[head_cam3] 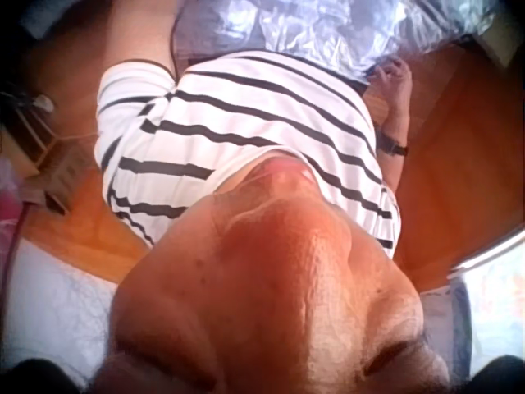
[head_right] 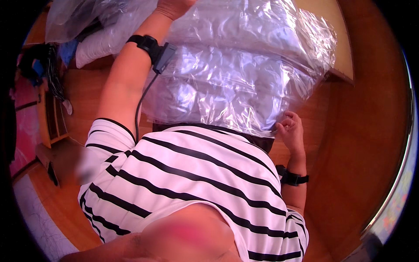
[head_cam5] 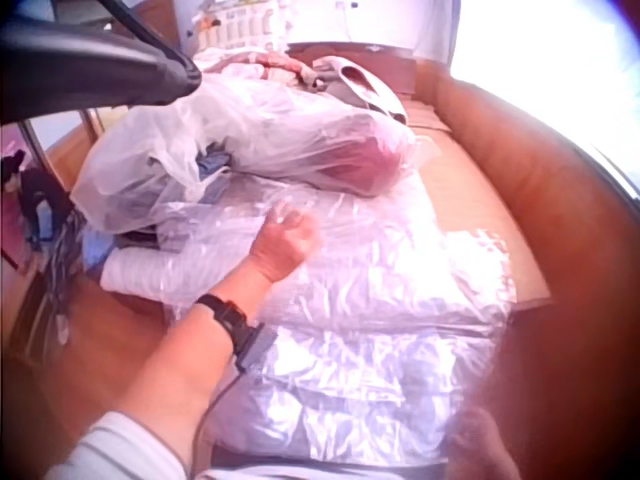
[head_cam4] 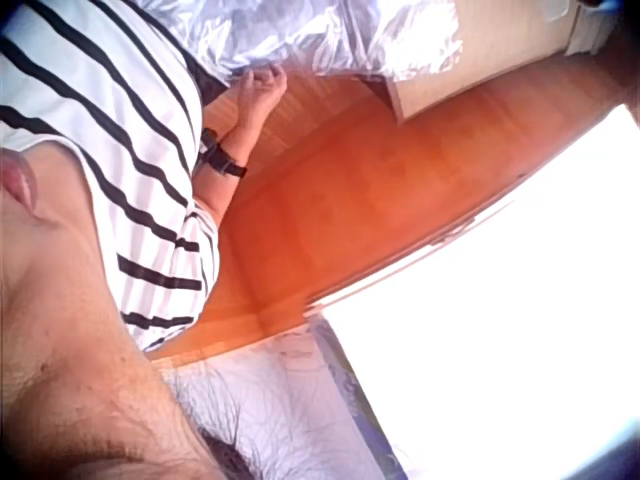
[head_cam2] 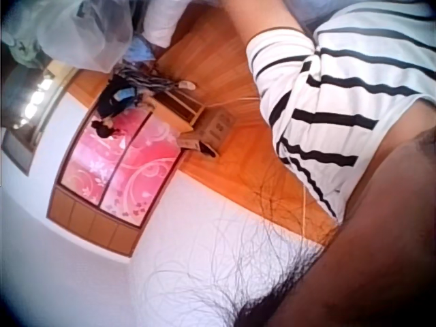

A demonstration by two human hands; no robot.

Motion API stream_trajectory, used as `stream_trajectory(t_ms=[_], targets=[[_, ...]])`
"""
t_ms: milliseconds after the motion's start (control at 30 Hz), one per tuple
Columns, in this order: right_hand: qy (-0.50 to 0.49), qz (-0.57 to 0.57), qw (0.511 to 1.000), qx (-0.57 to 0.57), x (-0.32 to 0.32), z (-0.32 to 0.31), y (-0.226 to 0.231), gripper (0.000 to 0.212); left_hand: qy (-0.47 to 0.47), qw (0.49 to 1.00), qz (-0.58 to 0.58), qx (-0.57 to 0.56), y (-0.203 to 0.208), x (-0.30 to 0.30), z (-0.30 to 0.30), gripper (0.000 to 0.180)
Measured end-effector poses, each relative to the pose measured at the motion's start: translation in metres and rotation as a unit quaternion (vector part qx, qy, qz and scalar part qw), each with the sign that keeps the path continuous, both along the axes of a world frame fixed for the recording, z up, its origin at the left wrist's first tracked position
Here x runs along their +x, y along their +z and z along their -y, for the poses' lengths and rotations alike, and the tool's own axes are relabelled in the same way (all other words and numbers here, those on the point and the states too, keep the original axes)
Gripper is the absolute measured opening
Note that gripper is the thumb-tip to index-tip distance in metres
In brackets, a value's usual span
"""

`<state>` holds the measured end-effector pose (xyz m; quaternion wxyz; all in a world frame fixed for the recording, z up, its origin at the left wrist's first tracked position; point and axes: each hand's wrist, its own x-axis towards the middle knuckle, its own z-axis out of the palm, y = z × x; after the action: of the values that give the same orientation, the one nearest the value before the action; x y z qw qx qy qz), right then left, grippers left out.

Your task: The person removes a stack of black folders from a large plastic bag, rolls one folder, and then prepares a large clear plastic sheet while seated on a bed.

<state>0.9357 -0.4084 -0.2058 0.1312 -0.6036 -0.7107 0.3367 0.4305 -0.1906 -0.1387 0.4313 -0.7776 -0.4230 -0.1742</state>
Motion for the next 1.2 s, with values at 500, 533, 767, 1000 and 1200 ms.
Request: stream_trajectory(t_ms=[500,533,767,1000,1200], targets=[[-0.083,-0.206,0.970,-0.101,0.001,0.008,-0.020,0.014,0.170,0.971,0.075,-0.148,-0.067,-0.022,0.097,0.034],[-0.086,-0.207,0.968,-0.116,0.001,0.009,-0.021,0.014,0.234,0.949,0.148,-0.149,-0.063,-0.025,0.093,0.036],[-0.079,-0.174,0.974,-0.119,0.004,0.012,-0.018,0.012,0.213,0.966,0.079,-0.121,-0.065,-0.020,0.082,0.037],[-0.072,-0.161,0.966,-0.187,-0.002,0.007,0.001,0.008,0.271,0.904,0.289,-0.164,-0.085,0.008,0.088,0.045],[0.170,0.401,0.900,0.005,-0.038,-0.014,0.061,0.024,0.210,0.953,0.156,-0.151,-0.077,0.012,0.082,0.054]])
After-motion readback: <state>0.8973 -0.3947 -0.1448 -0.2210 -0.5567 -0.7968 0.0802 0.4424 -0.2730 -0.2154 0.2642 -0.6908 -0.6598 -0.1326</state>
